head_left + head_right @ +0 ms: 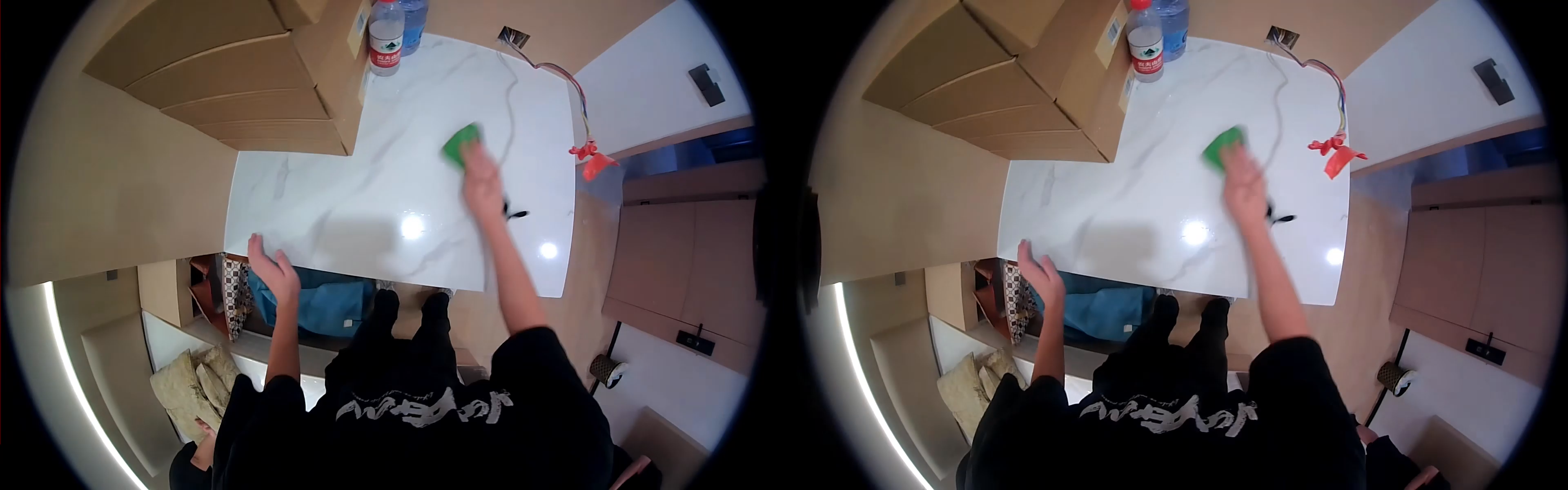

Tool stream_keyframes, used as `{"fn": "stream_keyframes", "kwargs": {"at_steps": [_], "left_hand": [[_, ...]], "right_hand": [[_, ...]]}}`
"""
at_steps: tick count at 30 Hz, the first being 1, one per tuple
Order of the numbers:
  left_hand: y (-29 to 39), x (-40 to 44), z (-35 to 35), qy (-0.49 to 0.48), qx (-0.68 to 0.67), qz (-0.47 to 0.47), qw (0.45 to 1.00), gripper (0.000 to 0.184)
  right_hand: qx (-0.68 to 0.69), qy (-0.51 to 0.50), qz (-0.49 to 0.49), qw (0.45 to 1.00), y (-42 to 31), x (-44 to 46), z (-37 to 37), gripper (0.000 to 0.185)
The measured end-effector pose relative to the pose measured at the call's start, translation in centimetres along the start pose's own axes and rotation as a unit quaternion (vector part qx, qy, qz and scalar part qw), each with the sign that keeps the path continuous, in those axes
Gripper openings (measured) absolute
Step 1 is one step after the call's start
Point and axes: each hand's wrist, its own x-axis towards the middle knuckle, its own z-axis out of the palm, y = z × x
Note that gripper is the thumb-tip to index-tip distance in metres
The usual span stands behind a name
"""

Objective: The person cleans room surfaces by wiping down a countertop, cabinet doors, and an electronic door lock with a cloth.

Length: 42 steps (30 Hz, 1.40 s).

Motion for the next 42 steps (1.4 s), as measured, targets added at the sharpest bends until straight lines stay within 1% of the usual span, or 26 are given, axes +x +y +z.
{"fn": "stream_keyframes", "kwargs": {"at_steps": [1, 3, 5, 6, 7, 10, 12, 15, 16, 17, 19, 21, 22, 24, 25, 26, 27, 28, 29, 30, 33, 35, 37, 38, 41, 42], "left_hand": [[0.1, 0.0, 0.2, -0.001, 0.001, -0.002, 1.000, 0.053], [1.4, -0.1, 1.3, 0.002, 0.102, 0.011, 0.995, 0.053], [1.9, 0.0, 1.8, 0.018, 0.060, -0.018, 0.998, 0.053], [2.2, 0.2, 1.8, 0.030, 0.038, -0.049, 0.998, 0.053], [2.5, 0.4, 1.9, 0.043, 0.016, -0.078, 0.996, 0.054], [3.2, 1.5, 2.4, 0.035, 0.034, -0.082, 0.995, 0.055], [3.4, 1.6, 2.8, 0.025, 0.074, -0.082, 0.994, 0.055], [3.5, 1.8, 3.1, 0.027, 0.118, -0.084, 0.989, 0.053], [3.7, 1.9, 3.0, 0.025, 0.117, -0.082, 0.989, 0.052], [3.9, 1.9, 3.0, 0.021, 0.113, -0.080, 0.990, 0.051], [4.0, 2.0, 3.2, 0.027, 0.114, -0.076, 0.990, 0.050], [4.2, 1.8, 2.8, 0.018, 0.112, -0.074, 0.991, 0.050], [4.4, 2.0, 2.8, 0.018, 0.103, -0.073, 0.992, 0.050], [4.4, 1.7, 3.0, 0.017, 0.093, -0.079, 0.992, 0.050], [4.3, 1.7, 3.0, 0.018, 0.078, -0.079, 0.994, 0.050], [4.1, 1.7, 2.9, 0.021, 0.062, -0.077, 0.995, 0.050], [4.0, 1.8, 2.7, 0.022, 0.064, -0.079, 0.995, 0.050], [4.2, 1.8, 2.5, 0.023, 0.048, -0.077, 0.996, 0.050], [4.2, 1.8, 2.5, 0.023, 0.031, -0.074, 0.997, 0.051], [4.2, 1.8, 2.6, 0.025, 0.029, -0.073, 0.997, 0.051], [3.8, 1.7, 2.7, 0.024, 0.040, -0.055, 0.997, 0.051], [3.9, 1.7, 2.5, 0.016, 0.057, -0.055, 0.997, 0.050], [4.1, 1.9, 2.7, 0.018, 0.060, -0.056, 0.996, 0.050], [4.0, 1.7, 2.6, 0.019, 0.062, -0.059, 0.996, 0.049], [4.0, 1.7, 2.5, 0.022, 0.044, -0.064, 0.997, 0.049], [3.9, 1.8, 2.6, 0.024, 0.045, -0.065, 0.997, 0.049]], "right_hand": [[0.020, -0.190, 0.108, 0.976, -5.2, -1.0, -1.0, 0.047], [0.028, -0.201, 0.015, 0.979, -13.1, -7.5, -0.7, 0.046], [0.124, -0.219, -0.005, 0.968, -18.9, -8.6, -4.3, 0.046], [0.123, -0.219, -0.005, 0.968, -18.6, -8.5, -4.0, 0.046], [0.096, -0.213, 0.002, 0.972, -17.7, -8.2, -3.3, 0.045], [0.022, -0.174, 0.020, 0.984, -12.2, -3.4, -1.0, 0.044], [0.019, -0.116, 0.075, 0.990, -6.1, 1.5, 1.2, 0.043], [-0.055, -0.039, 0.074, 0.995, 2.9, 9.0, 4.5, 0.045], [-0.038, -0.015, 0.085, 0.996, 5.3, 10.7, 5.5, 0.045], [-0.042, 0.010, 0.087, 0.995, 6.8, 12.0, 6.2, 0.043], [-0.037, 0.009, 0.122, 0.992, 6.6, 13.3, 6.8, 0.042], [0.006, 0.007, 0.058, 0.998, 3.9, 12.1, 6.2, 0.038], [0.064, -0.009, 0.023, 0.998, 1.6, 10.7, 5.9, 0.036], [0.062, -0.069, -0.003, 0.996, -5.2, 5.7, 5.1, 0.035], [0.064, -0.159, 0.016, 0.985, -9.4, 2.9, 4.0, 0.036], [0.066, -0.175, -0.031, 0.982, -12.4, -1.2, 4.4, 0.039], [0.062, -0.229, -0.023, 0.971, -15.7, -4.9, 3.9, 0.043], [0.134, -0.259, -0.023, 0.956, -19.8, -5.5, 0.8, 0.038], [0.161, -0.283, -0.062, 0.943, -22.1, -6.3, -0.5, 0.038], [0.176, -0.280, -0.078, 0.941, -23.3, -6.9, -1.3, 0.040], [0.143, -0.298, -0.101, 0.938, -21.1, -6.1, -0.1, 0.045], [0.072, -0.227, -0.075, 0.968, -16.2, -3.1, 3.2, 0.046], [0.041, -0.154, 0.013, 0.987, -11.6, 3.5, 4.7, 0.042], [0.016, -0.073, 0.044, 0.996, -8.4, 7.7, 6.1, 0.039], [0.004, -0.042, 0.092, 0.995, -9.3, 8.2, 7.3, 0.039], [0.021, -0.065, 0.096, 0.993, -10.9, 7.0, 6.9, 0.039]]}}
